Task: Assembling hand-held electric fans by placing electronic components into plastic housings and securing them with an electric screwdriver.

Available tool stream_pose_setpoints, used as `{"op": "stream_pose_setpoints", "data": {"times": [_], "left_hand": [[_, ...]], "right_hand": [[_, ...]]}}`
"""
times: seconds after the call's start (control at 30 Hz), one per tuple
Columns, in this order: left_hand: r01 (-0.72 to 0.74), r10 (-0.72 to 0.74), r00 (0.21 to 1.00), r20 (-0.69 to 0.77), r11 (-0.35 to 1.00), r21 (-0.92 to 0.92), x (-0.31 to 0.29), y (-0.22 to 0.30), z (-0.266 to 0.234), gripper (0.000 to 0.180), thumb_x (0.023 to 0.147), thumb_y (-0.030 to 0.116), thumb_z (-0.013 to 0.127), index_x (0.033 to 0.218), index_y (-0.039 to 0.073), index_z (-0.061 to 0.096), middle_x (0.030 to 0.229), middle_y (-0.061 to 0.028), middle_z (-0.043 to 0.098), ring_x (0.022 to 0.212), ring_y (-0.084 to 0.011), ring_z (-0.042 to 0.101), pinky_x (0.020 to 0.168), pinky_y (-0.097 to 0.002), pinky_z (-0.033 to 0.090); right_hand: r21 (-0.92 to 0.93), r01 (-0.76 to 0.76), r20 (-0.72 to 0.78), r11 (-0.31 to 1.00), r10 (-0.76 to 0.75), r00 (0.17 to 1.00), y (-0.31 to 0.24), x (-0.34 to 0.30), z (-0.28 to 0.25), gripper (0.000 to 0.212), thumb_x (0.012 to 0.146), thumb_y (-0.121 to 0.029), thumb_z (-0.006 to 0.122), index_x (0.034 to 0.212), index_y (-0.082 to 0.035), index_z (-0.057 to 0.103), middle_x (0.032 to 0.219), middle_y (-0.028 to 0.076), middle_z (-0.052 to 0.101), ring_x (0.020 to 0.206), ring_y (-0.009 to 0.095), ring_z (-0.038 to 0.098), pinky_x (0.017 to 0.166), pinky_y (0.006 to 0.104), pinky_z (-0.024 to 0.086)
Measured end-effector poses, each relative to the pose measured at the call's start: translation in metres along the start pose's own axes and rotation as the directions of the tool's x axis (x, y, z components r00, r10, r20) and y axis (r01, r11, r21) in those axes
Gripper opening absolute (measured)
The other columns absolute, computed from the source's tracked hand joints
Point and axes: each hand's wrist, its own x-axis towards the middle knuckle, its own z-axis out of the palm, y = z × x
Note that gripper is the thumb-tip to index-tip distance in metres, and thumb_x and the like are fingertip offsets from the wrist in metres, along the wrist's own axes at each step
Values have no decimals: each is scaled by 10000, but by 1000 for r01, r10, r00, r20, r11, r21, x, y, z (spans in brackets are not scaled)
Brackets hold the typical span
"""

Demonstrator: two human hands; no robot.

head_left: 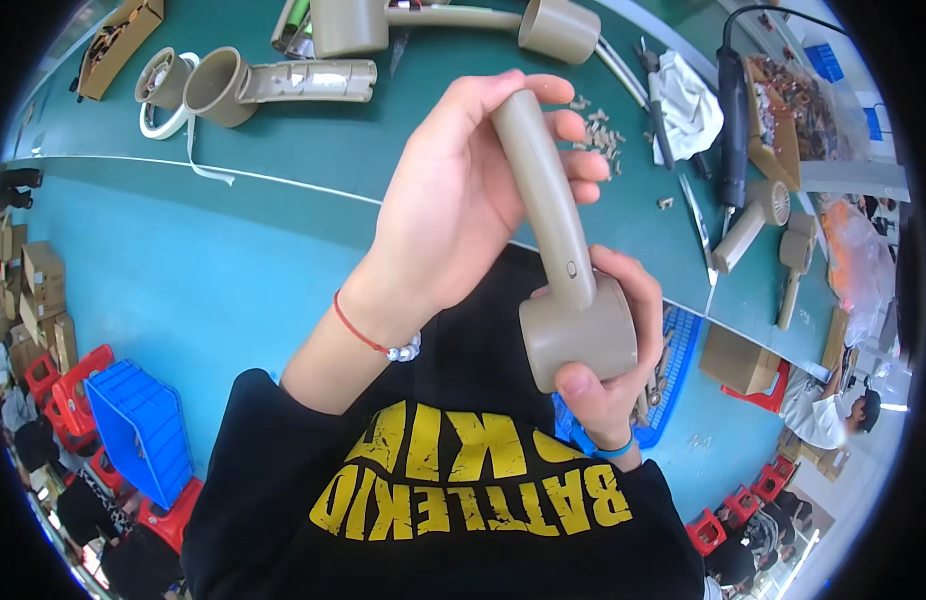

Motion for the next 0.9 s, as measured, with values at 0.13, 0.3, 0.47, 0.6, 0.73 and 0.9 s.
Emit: {"op": "stream_pose_setpoints", "data": {"times": [0.13,0.3,0.47,0.6,0.73,0.9], "left_hand": [[215,-244,964,-101,947,-238,-11,-5,0,309,917,376,486,1011,86,533,873,1,563,850,-210,569,778,-412,472],[238,-274,955,-111,935,-261,-12,-7,-2,228,911,354,486,887,128,494,755,39,497,698,-143,509,677,-343,431],[219,-267,952,-150,937,-272,-12,-10,4,204,902,331,488,837,139,472,673,63,431,564,-96,411,588,-294,373],[174,-230,950,-210,951,-255,-17,-13,4,199,900,322,487,830,136,473,665,58,423,551,-101,402,577,-292,374],[163,-209,957,-202,961,-221,-18,-14,6,212,901,331,478,827,133,471,664,51,420,548,-101,399,576,-293,376],[155,-194,960,-204,969,-190,-18,-16,9,221,904,341,474,832,132,467,674,46,427,558,-108,411,582,-297,385]], "right_hand": [[-17,-73,13,997,73,997,3,-7,4,751,681,-251,804,1283,55,474,1228,160,505,1073,203,530,923,332,420],[-61,-47,71,997,51,996,4,-12,12,814,657,-241,816,1316,69,453,1151,148,555,1007,184,547,881,303,428],[-14,-71,0,997,71,997,4,-16,15,808,646,-212,802,1307,96,454,1094,158,591,936,181,571,841,290,445],[-54,7,44,998,-4,999,11,-20,12,785,647,-214,790,1293,100,470,1075,165,601,911,186,578,820,285,448],[13,12,-9,1000,-11,1000,15,-18,15,770,647,-214,784,1280,104,483,1059,174,608,899,195,585,808,287,449],[0,67,3,998,-67,998,21,-24,11,776,660,-221,789,1291,97,468,1089,171,596,925,195,581,816,295,451]]}}
